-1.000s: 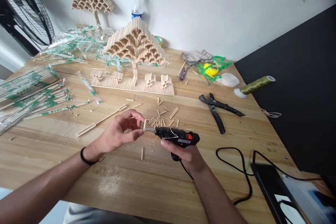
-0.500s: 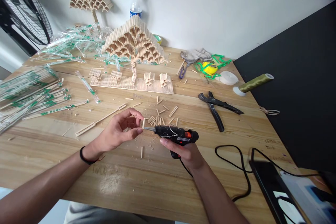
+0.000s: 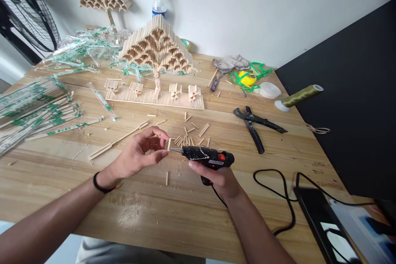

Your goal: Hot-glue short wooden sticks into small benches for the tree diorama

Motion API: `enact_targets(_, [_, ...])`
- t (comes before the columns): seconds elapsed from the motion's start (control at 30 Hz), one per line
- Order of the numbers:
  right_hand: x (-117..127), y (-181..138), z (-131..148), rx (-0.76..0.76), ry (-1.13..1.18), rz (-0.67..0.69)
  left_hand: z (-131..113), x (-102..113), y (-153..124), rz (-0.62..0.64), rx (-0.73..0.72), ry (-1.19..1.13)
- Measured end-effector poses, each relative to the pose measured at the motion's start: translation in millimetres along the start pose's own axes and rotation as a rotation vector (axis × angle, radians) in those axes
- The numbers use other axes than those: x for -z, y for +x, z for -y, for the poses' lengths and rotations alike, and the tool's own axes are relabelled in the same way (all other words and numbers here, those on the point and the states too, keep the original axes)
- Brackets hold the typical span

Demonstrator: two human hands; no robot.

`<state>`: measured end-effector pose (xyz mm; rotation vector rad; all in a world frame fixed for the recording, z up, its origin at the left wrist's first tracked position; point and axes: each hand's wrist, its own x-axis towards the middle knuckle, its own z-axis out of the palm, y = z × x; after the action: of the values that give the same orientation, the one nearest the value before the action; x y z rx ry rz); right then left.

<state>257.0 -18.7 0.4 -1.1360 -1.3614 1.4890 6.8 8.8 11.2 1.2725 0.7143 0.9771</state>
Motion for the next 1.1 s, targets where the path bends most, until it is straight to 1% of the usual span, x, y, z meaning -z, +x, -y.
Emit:
enact_targets(0.33, [-1.1,0.2,-1.0,-0.030,-0.003,-0.035,1.6,-0.2,-0.4,0.007,-0.013,0.006])
enact_targets(0.53, [-1.1,0.8,-2.8,-0.019,0.019,-0.037,2.7,0.6,-1.1,0.010,-0.013,0.014])
enact_targets(0.73, [-1.8,0.9,-3.8,-0.019,-0.011,-0.082,3.0,0.8,-1.4,0.020,-0.015,0.010])
enact_targets(1.1, [-1.2,1.8,-4.0,-0.009,-0.025,-0.092,2.5,0.7,-1.0,0.007,-0.010,0.031])
